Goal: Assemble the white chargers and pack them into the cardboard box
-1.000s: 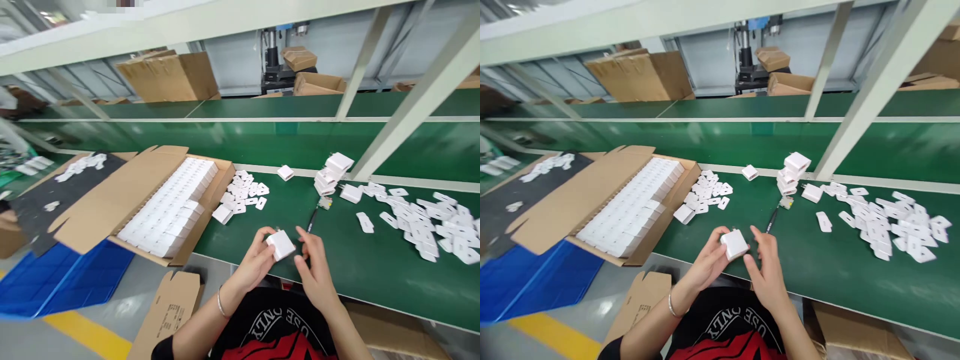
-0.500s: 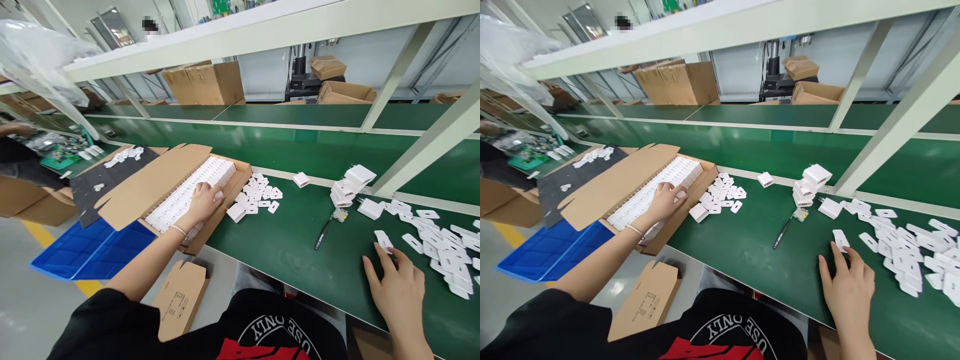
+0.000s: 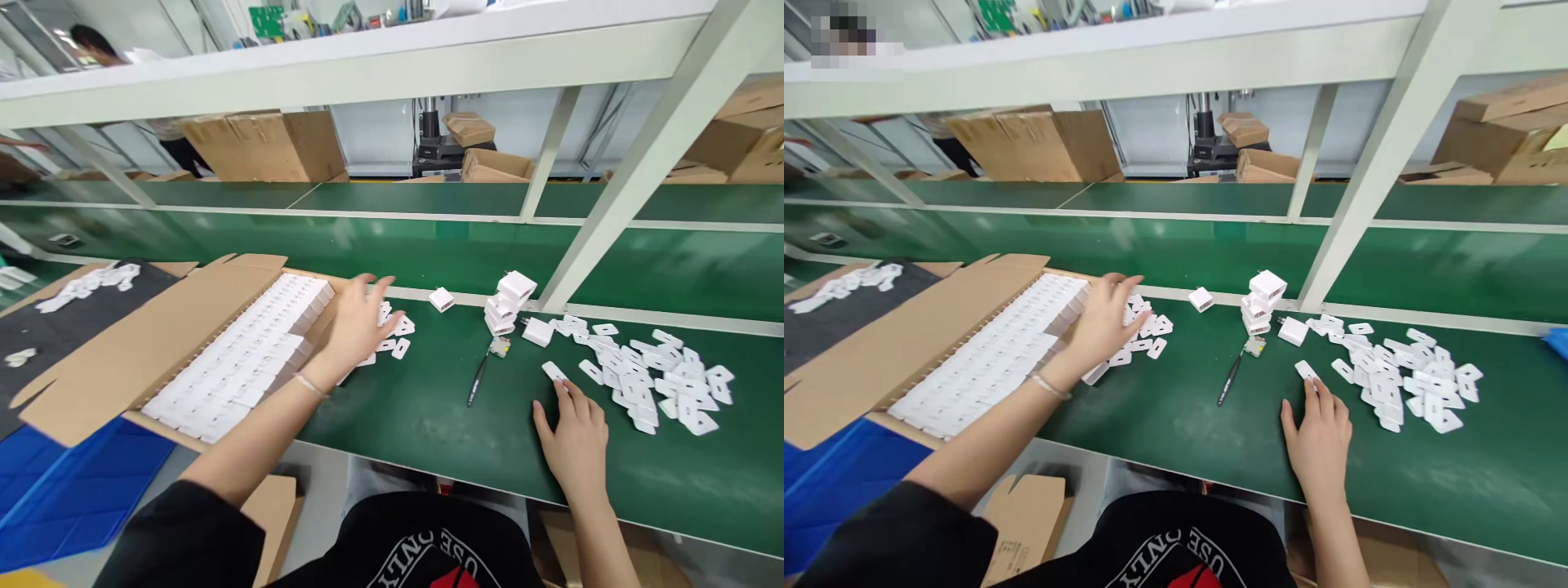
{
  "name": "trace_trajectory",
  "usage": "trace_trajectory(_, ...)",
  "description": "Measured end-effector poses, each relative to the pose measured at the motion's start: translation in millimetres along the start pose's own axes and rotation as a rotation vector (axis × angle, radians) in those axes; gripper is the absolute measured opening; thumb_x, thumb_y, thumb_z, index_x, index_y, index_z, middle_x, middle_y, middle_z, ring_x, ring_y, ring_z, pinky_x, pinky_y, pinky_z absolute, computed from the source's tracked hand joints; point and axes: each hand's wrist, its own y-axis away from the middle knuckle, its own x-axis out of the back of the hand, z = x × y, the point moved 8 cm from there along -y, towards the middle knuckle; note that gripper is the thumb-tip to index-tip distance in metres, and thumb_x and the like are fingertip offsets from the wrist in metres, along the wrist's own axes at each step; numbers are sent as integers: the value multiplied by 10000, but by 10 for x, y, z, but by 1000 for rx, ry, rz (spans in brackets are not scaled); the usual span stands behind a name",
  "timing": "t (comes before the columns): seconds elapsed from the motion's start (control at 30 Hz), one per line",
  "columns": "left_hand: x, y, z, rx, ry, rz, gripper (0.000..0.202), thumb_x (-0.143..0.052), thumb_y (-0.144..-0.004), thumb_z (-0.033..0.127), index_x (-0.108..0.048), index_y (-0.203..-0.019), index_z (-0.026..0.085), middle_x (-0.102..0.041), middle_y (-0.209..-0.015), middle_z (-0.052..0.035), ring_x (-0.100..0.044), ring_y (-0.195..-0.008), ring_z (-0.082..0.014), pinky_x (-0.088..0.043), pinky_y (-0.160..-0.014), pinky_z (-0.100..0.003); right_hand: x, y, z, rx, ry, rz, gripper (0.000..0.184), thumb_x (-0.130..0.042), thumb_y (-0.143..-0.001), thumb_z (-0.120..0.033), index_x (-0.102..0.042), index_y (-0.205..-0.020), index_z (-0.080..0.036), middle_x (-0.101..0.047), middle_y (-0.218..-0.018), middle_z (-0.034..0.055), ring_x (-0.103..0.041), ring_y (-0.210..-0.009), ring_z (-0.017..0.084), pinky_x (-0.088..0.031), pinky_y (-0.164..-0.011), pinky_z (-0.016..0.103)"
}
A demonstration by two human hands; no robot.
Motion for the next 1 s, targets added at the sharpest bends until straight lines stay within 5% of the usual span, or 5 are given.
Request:
trace_trajectory(0.17, -662, -544, 1365, -195, 337, -67, 969, -853, -843, 422, -330, -1632, 216, -401, -1489, -230, -517, -1345, -430, -450, -1111, -548, 64, 22, 67, 22, -82, 93, 433, -510, -1031, -466, -669, -1260, -134, -599, -1318, 229, -544, -1160, 380, -493, -972, 562)
trace_trajectory(0.37, -1237, -793, 1901, -159, 457, -239, 917, -787, -898, 171, -305, -1670, 284, -550, -1277, -176, -655, -1143, -370, -533, -973, -465, 100, 73, 183, -50, -153, 138, 315, -543, -1031, -406, -686, -1137, -147, -581, -1231, 209, -559, -1133, 363, -516, -952, 564)
trace_trajectory(0.53, -1215, -687, 1725, -206, 542, -187, 805, -719, -926, 101, -392, -1634, 298, -624, -1182, -121, -652, -1118, -329, -542, -992, -442, 70, 86, 208, -75, -163, 126, 310, -523, -1032, -419, -672, -1143, -171, -609, -1233, 194, -577, -1111, 357, -516, -944, 550)
trace_trajectory(0.8, -1187, 24, 940, -96, 511, -125, 699, -705, -966, 184, -439, -1595, 332, -627, -1268, -102, -649, -1156, -296, -550, -1013, -403, -17, 70, 150, -45, -157, 44, 356, -457, -1050, -364, -594, -1330, -193, -660, -1402, 168, -563, -1268, 377, -475, -958, 514)
trace_trajectory(1.0, -1229, 389, 783, -107, 473, -153, 754, -742, -958, 319, -380, -1620, 310, -572, -1277, -121, -633, -1180, -316, -557, -994, -430, 38, 73, 137, 27, -198, 74, 263, -469, -1041, -312, -683, -1133, -191, -740, -1164, 133, -641, -997, 315, -499, -849, 444)
